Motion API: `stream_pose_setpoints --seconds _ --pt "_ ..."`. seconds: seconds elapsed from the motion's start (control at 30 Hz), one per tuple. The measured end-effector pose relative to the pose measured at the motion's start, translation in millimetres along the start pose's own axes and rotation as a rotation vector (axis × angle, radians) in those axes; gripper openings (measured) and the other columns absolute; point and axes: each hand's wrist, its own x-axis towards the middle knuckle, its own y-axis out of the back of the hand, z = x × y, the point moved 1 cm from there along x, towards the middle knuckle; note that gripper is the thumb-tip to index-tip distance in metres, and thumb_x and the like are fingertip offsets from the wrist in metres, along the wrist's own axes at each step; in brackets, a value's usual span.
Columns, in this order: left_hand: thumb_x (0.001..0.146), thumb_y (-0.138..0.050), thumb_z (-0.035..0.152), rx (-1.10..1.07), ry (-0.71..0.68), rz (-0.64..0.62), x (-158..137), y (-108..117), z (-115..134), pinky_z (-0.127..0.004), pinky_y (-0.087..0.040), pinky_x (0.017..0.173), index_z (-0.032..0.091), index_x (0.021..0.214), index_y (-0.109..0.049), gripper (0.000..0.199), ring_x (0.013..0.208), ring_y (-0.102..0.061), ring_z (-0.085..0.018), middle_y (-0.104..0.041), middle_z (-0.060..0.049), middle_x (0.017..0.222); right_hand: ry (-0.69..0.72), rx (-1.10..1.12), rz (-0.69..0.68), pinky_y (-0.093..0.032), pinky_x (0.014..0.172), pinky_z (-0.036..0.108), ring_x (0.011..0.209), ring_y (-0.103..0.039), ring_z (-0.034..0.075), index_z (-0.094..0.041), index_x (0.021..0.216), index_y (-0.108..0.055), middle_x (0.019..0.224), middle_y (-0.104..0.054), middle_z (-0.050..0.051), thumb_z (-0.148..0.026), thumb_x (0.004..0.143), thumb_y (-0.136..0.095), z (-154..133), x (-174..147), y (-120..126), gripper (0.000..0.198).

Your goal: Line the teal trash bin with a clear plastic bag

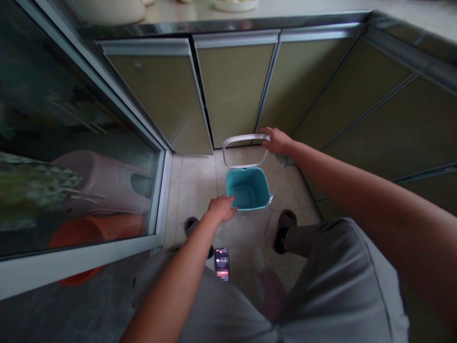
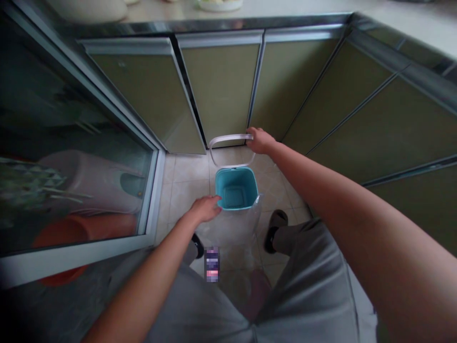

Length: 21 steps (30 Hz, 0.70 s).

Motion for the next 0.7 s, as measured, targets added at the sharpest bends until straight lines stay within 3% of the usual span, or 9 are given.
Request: stream_pose_setpoints --seconds 0.13,0.37,0.5,0.7 --pt "0.085 -0.07 0.044 -0.013 -0.079 -0.126 -2 -16 18 -0.051 -0.043 0.107 0.027 0.133 -0.068 0.052 0.126 -0.061 -0.04 -0.067 -0.018 0.137 -0.009 -0.128 -0.111 -0.052 0.095 0.037 0.111 -0.066 0.03 -0.018 0.142 -0.059 0.128 -0.068 0.015 -0.03 0.09 -0.06 -9 -16 3 0.054" --pt "0.087 -0.065 0.043 0.076 -0.134 -0.22 0 -34 38 -0.051 -0.047 0.104 0.023 0.144 -0.06 0.061 0.129 -0.06 -0.042 -0.063 -0.021 0.142 0.078 -0.218 -0.229 -0.051 0.082 0.032 0.099 -0.071 0.028 -0.022 0.122 -0.071 0.112 -0.076 0.011 -0.033 0.092 -0.056 -15 -93 -16 0.035" --pt "0.083 -0.071 0.043 -0.017 -0.149 -0.209 10 -69 45 -0.05 -0.042 0.113 0.018 0.157 -0.044 0.083 0.14 -0.051 -0.041 -0.05 -0.023 0.155 0.087 -0.197 -0.322 -0.05 0.08 0.03 0.098 -0.071 0.027 -0.026 0.118 -0.072 0.113 -0.076 0.008 -0.033 0.088 -0.063 -14 -130 -40 0.032" --pt "0.085 -0.067 0.043 -0.207 -0.251 -0.349 30 -131 80 -0.038 -0.038 0.119 0.021 0.163 -0.031 0.089 0.151 -0.04 -0.032 -0.037 -0.016 0.166 0.047 -0.115 -0.407 -0.05 0.081 0.026 0.104 -0.07 0.023 -0.029 0.119 -0.073 0.115 -0.076 0.005 -0.031 0.086 -0.068 -11 -160 -76 0.034"
